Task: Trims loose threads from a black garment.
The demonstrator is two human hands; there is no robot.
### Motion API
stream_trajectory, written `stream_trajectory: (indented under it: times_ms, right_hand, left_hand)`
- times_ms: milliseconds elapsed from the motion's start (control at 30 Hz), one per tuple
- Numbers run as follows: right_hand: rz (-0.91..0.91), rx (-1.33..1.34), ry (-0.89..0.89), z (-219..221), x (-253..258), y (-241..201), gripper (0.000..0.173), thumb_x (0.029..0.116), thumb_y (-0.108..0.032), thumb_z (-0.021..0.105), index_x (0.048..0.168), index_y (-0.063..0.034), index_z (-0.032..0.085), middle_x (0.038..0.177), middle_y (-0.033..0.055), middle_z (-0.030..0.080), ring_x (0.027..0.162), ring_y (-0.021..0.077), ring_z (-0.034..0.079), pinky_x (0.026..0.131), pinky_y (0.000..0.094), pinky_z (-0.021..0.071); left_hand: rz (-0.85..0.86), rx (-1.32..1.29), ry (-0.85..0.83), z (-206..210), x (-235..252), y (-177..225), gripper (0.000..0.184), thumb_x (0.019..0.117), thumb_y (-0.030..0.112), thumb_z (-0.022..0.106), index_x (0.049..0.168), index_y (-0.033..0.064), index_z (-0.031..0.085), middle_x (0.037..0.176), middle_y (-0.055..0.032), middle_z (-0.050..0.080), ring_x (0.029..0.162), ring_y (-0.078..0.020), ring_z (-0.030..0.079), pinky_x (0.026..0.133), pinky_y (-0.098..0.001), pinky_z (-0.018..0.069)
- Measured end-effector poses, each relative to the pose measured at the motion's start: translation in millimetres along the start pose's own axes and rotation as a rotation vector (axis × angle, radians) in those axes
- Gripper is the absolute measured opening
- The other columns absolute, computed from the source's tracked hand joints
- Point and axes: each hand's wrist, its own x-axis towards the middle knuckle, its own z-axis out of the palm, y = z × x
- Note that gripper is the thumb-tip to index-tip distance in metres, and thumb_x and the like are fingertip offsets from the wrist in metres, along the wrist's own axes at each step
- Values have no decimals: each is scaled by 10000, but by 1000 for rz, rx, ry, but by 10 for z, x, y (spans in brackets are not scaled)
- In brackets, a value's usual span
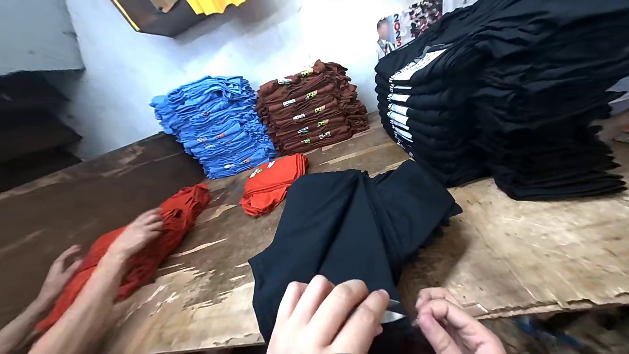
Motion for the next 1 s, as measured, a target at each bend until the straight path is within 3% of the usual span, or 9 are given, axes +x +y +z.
stream_trajectory:
  times_ms: [267,367,433,567,700,767,833,933,1000]
  right_hand:
    - [-362,-292,70,27,-14,31,74,957,-221,703,918,-158,699,1071,-41,611,1101,10,567,940,172,490]
    - [-462,-334,-3,-35,-43,90,220,939,-312,680,1091,-157,645,1152,-28,616,1157,30,571,987,218,492]
    - [-502,-400,1,62,-56,76,398,882,-353,792,1183,-137,647,1180,18,601,1153,61,579,989,239,505]
    - [-463,-255,84,374,117,38,154,873,-80,812,998,-85,722,1044,11,710,1014,47,685,883,200,595]
    - [-196,212,-28,411,388,87,195,1018,-83,605,1206,-35,616,1023,2,713,890,65,678,766,234,581]
    - [-296,18,-106,375,362,83,408,901,-266,798,1229,-81,641,1111,-33,653,955,22,626,802,203,553]
    - [-477,-352,30,310,221,50,257,850,-242,852,1060,-120,765,1003,-4,672,922,25,637,827,167,543]
    - [-705,-593,201,43,62,47,49,961,-213,731,980,-167,732,882,-46,626,871,35,590,921,253,454]
    - [-720,-516,191,-76,-7,36,65,989,-192,671,970,-133,692,907,-35,601,897,34,591,903,237,479]
  left_hand:
    - [51,72,-61,67,97,90,160,993,174,625,1037,204,775,991,11,730,857,-186,607,773,-391,416]
    - [-88,-124,-138,-24,9,10,258,970,282,699,1196,160,727,1036,-78,686,933,-234,642,784,-429,495]
    - [-144,-294,-175,-4,-56,-66,166,908,143,720,1070,120,749,956,-78,673,899,-211,645,778,-401,514]
    - [-206,-478,-121,31,-52,-141,116,929,13,647,1016,52,714,969,-41,706,916,-123,661,844,-316,552]
    - [-424,-558,-72,-62,152,-87,129,986,32,588,1057,29,696,909,1,706,776,3,632,694,-155,527]
    - [-677,-624,-198,-461,523,216,187,971,-83,497,1066,-136,649,864,-115,678,725,-2,528,698,-123,421]
    - [-790,-651,-269,-603,647,311,233,962,-113,496,1157,-172,608,878,-156,678,721,-31,520,703,-138,417]
    - [-417,-677,-99,-113,81,-120,495,914,187,772,1336,-20,617,1049,-47,678,888,-67,637,740,-210,553]
    - [-226,-601,-18,54,-105,-269,437,887,297,815,1265,101,714,1127,-31,681,1009,-97,656,813,-253,590]
